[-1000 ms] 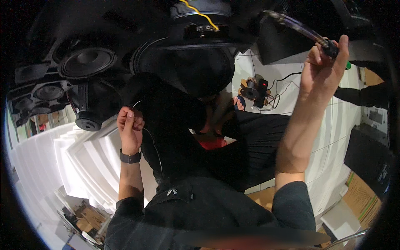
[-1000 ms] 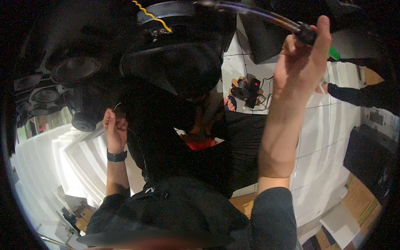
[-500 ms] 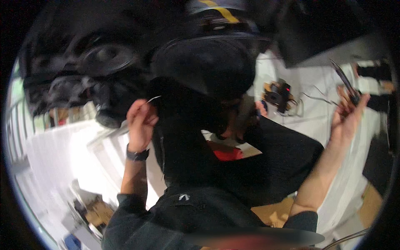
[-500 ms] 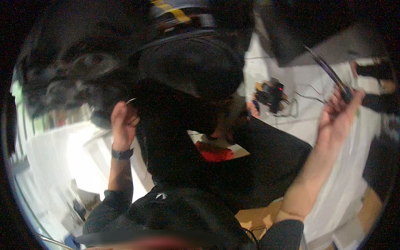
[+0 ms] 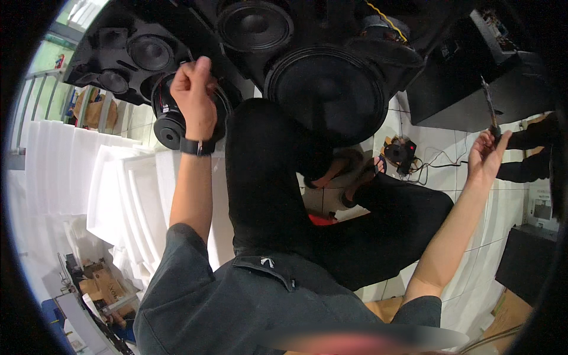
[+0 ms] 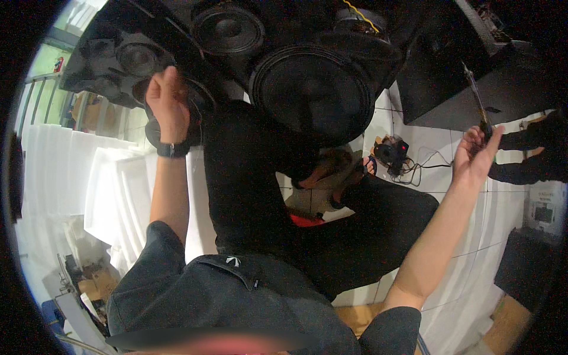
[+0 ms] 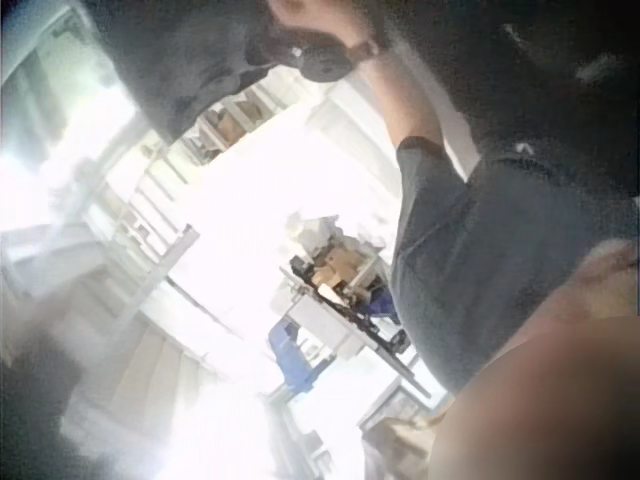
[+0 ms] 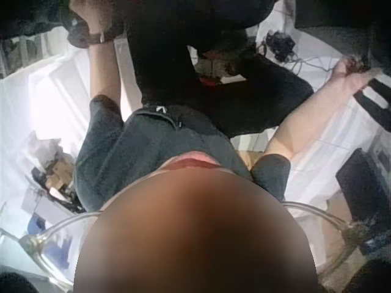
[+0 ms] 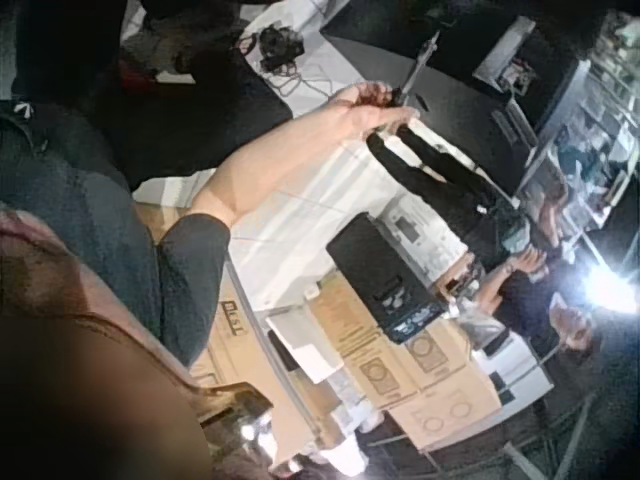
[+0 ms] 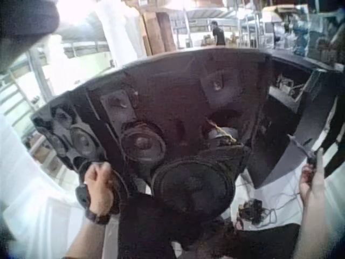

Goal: The person solders wires to speaker terminals using a soldering iron and solder wire. They then place a foam pad over the speaker and reposition the speaker within the enclosure.

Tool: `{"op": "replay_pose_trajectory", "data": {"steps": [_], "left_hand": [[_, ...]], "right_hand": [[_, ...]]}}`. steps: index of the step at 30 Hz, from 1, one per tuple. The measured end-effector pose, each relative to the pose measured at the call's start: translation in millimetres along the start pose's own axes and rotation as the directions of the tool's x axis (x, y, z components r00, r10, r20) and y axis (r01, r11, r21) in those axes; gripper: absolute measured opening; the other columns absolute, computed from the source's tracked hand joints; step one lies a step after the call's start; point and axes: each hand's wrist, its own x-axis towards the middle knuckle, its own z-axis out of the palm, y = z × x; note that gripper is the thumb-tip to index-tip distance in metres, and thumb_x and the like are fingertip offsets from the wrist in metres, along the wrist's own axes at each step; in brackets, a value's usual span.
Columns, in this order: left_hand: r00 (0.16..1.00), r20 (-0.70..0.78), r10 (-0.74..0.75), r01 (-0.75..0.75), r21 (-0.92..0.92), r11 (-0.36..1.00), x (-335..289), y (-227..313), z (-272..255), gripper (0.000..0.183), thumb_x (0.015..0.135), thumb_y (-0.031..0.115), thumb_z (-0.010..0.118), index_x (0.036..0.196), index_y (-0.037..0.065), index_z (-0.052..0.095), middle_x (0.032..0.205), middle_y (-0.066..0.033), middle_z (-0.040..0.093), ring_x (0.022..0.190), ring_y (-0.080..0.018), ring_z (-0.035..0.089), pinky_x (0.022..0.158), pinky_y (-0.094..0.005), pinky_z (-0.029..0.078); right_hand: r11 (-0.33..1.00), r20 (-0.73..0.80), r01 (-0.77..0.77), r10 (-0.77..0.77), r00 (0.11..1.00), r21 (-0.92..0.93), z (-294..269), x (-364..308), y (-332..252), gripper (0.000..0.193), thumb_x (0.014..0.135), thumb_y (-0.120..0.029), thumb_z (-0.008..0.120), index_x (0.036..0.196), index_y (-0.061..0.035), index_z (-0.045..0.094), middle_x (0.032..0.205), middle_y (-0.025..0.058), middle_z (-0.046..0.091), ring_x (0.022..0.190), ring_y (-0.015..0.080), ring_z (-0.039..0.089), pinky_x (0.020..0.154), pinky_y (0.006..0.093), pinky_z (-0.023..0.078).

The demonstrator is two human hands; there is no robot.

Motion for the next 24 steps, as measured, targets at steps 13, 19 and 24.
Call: {"op": "replay_pose_trajectory", "data": {"steps": [13, 19, 24], "left_hand": [[0.931, 0.364, -0.038, 0.052, -0.028, 0.998, 4.7, 76.0, 17.0, 0.023, 0.094, 0.020, 0.048, 0.109, 0.006, 0.059, 0.083, 0.0026, 0.047, 0.067, -0.0082, 0.039, 0.059, -0.0233, 0.031], [0.775, 0.569, 0.276, -0.539, 0.366, 0.759, 113.9, 186.4, 73.7, 0.042, 0.108, 0.028, 0.043, 0.141, 0.008, 0.060, 0.080, 0.0049, 0.044, 0.068, -0.0052, 0.039, 0.062, -0.0199, 0.033], [0.724, 0.690, -0.001, -0.623, 0.654, 0.428, 220.5, 215.3, 110.9, 0.045, 0.099, 0.032, 0.064, 0.141, 0.014, 0.060, 0.141, -0.0183, 0.059, 0.122, -0.0318, 0.061, 0.108, -0.0486, 0.046]], "right_hand": [[0.970, -0.047, -0.084, 0.097, 0.994, 0.227, 12.1, -25.2, 19.3, 0.044, 0.081, -0.030, 0.087, 0.093, -0.0033, 0.055, 0.071, 0.0033, 0.051, 0.061, 0.0118, 0.053, 0.052, 0.0195, 0.050], [0.957, -0.120, -0.036, 0.074, 0.990, 0.286, -5.1, -19.6, 25.1, 0.049, 0.079, -0.031, 0.089, 0.096, -0.0014, 0.054, 0.072, 0.0040, 0.051, 0.061, 0.0116, 0.053, 0.051, 0.0192, 0.051], [0.962, -0.109, 0.000, 0.031, 0.994, 0.274, -28.6, -16.7, 32.3, 0.044, 0.083, -0.031, 0.086, 0.091, -0.0002, 0.056, 0.073, 0.0039, 0.050, 0.061, 0.0117, 0.052, 0.051, 0.0188, 0.050]]}}
